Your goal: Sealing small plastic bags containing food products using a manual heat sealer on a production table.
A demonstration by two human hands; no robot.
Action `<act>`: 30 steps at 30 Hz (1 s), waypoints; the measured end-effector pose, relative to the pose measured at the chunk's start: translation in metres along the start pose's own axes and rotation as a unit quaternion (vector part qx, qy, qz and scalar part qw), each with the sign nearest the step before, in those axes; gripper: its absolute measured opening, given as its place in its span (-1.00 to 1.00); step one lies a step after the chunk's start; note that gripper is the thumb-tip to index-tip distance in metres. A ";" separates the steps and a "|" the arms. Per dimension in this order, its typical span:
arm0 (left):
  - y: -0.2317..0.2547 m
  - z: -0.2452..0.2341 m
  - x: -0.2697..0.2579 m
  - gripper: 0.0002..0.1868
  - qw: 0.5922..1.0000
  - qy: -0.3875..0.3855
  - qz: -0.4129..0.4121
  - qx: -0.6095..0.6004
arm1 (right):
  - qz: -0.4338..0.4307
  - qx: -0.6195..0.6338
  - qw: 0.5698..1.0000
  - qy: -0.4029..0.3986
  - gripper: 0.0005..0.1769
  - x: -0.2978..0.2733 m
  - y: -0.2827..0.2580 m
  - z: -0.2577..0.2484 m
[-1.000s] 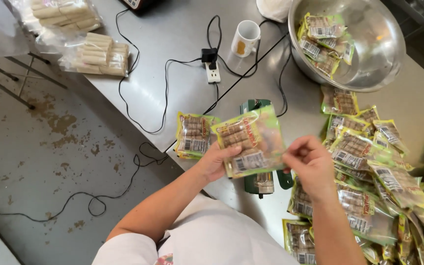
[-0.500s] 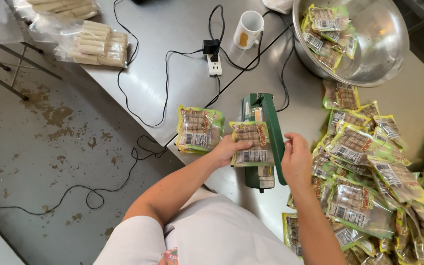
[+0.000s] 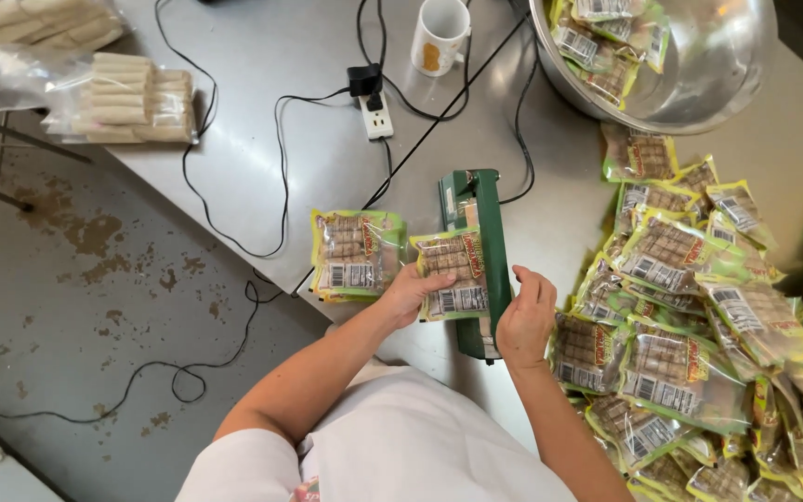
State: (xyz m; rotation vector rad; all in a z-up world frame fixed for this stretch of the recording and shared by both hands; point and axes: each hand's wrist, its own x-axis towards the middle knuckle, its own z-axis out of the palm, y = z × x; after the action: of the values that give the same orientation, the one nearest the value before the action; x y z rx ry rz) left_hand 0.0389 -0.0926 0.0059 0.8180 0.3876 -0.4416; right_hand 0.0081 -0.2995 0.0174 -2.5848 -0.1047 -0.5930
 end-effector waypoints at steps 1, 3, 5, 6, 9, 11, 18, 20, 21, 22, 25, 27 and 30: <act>0.000 0.000 0.001 -0.65 1.000 -0.002 -0.003 0.003 | 0.004 -0.001 1.000 0.002 -0.47 0.002 -0.002 -0.001; 0.000 0.001 0.001 -0.65 1.000 -0.003 -0.010 -0.019 | 0.003 -0.006 1.000 -0.005 -0.47 0.003 -0.006 -0.004; -0.006 -0.004 0.005 -0.63 1.000 -0.007 -0.008 -0.011 | 0.005 -0.010 1.000 -0.009 -0.47 0.004 -0.007 -0.006; -0.008 -0.006 0.007 -0.61 1.000 -0.011 -0.002 -0.003 | 0.005 -0.013 1.000 -0.014 -0.47 0.005 -0.008 -0.006; -0.014 -0.009 0.012 -0.59 1.000 -0.014 0.006 -0.001 | 0.009 -0.015 1.000 -0.019 -0.47 0.007 -0.010 -0.007; -0.014 -0.006 0.011 -0.60 1.000 -0.016 0.007 -0.002 | 0.008 -0.013 1.000 -0.021 -0.47 0.008 -0.011 -0.008; -0.021 -0.009 0.010 -0.54 1.000 -0.012 0.024 0.010 | 0.007 -0.023 0.999 -0.029 -0.48 0.005 -0.005 -0.006; -0.021 -0.010 0.009 -0.53 0.999 -0.011 0.028 0.015 | 0.013 -0.020 0.999 -0.026 -0.48 0.006 -0.007 -0.008; -0.021 -0.010 0.010 -0.52 0.999 -0.006 0.033 0.018 | 0.017 -0.016 0.999 -0.025 -0.48 0.008 -0.007 -0.009; -0.024 -0.011 0.010 -0.52 0.999 -0.010 0.035 0.019 | 0.016 -0.017 0.999 -0.022 -0.48 0.008 -0.010 -0.013; -0.025 -0.013 0.009 -0.48 0.998 -0.001 0.051 0.033 | 0.008 -0.014 0.999 -0.039 -0.46 0.019 -0.021 -0.026; -0.023 -0.011 -0.002 -0.47 0.998 0.007 0.054 0.029 | 0.073 0.094 0.992 -0.040 -0.62 0.030 -0.028 -0.046; -0.028 -0.016 -0.008 -0.45 0.998 0.024 0.053 0.026 | 0.167 0.197 0.966 0.002 -0.84 0.051 0.010 -0.102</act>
State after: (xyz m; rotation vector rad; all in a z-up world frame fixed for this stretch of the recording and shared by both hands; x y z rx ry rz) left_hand 0.0153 -0.0956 -0.0172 0.8975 0.3770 -0.3355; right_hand 0.0162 -0.3581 0.1150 -2.1493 0.1948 -0.4030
